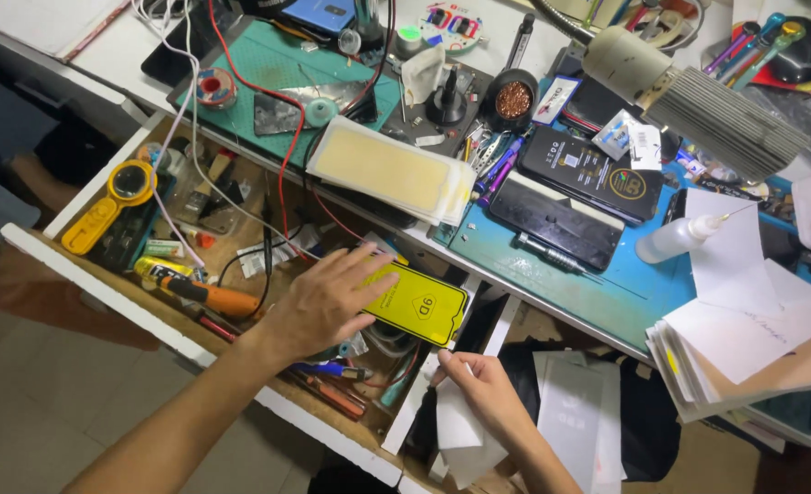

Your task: Inspecting a smartphone and preparing screen protectors for application at a repair station.

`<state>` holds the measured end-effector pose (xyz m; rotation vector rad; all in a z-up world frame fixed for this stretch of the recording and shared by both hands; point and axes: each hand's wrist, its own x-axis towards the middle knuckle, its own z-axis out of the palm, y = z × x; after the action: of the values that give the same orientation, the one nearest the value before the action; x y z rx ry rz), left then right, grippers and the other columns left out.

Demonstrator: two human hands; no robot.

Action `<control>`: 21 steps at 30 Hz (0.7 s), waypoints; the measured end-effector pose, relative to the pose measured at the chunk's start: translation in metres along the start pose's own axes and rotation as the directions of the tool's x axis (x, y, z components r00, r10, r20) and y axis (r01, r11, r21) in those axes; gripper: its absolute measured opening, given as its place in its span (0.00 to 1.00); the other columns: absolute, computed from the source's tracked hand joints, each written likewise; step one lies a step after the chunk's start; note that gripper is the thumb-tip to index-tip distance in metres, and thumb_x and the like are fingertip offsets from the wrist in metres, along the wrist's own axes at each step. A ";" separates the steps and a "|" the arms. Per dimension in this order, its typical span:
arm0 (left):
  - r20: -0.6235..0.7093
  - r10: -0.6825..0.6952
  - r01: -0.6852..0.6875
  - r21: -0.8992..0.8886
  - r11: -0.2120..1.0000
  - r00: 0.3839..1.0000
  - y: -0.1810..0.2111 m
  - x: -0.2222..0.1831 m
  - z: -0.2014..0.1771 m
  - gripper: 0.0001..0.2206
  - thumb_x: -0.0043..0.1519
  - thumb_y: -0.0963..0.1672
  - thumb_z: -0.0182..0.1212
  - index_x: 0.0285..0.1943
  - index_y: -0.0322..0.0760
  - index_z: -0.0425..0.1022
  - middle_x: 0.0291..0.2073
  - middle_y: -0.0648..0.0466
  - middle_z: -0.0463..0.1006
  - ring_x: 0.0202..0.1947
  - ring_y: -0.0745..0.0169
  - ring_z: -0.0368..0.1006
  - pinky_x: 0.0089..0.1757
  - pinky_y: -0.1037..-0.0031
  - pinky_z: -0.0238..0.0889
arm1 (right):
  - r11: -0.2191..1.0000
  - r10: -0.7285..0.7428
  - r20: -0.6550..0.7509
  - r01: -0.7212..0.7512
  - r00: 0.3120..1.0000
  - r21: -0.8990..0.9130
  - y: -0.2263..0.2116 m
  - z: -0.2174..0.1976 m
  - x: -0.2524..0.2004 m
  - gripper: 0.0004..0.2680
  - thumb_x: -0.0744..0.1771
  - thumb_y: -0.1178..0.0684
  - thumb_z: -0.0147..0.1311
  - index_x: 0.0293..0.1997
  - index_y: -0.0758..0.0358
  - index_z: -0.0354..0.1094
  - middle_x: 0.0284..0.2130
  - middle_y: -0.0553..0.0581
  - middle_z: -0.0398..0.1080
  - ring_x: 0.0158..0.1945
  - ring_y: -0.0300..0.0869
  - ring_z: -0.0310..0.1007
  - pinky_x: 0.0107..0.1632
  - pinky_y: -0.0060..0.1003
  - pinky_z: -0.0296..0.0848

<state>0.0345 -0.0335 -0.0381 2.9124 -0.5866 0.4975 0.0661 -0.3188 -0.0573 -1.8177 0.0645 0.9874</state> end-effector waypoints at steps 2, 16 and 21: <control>0.199 0.187 -0.198 0.038 0.979 0.962 -0.001 0.008 0.020 0.35 0.50 0.46 0.74 0.68 0.38 0.67 0.67 0.45 0.70 0.66 0.46 0.66 0.64 0.52 0.56 | 0.991 -0.040 0.185 0.015 0.982 0.137 0.009 -0.013 0.000 0.13 0.67 0.42 0.57 0.29 0.61 0.73 0.20 0.57 0.73 0.20 0.43 0.73 0.21 0.33 0.65; -0.241 0.120 -0.128 -0.019 0.992 0.963 0.004 0.018 -0.027 0.16 0.59 0.34 0.63 0.56 0.36 0.78 0.49 0.48 0.83 0.50 0.49 0.81 0.51 0.66 0.76 | 0.490 -0.620 -0.009 0.396 0.785 0.776 0.007 -0.084 -0.027 0.16 0.63 0.50 0.50 0.50 0.71 0.63 0.30 0.60 0.62 0.31 0.49 0.70 0.35 0.44 0.74; -0.547 -0.340 0.186 -0.319 0.929 0.765 0.034 0.034 -0.075 0.05 0.66 0.45 0.66 0.48 0.45 0.84 0.42 0.58 0.86 0.42 0.57 0.83 0.43 0.70 0.75 | 0.655 -0.446 -0.252 0.505 0.859 0.562 0.004 -0.086 -0.036 0.14 0.64 0.59 0.55 0.55 0.68 0.64 0.32 0.64 0.73 0.31 0.51 0.79 0.36 0.46 0.80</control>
<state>0.0289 -0.0625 0.0463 2.3427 -0.1213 1.1401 0.0913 -0.4026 -0.0250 -1.1679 -0.0381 0.4182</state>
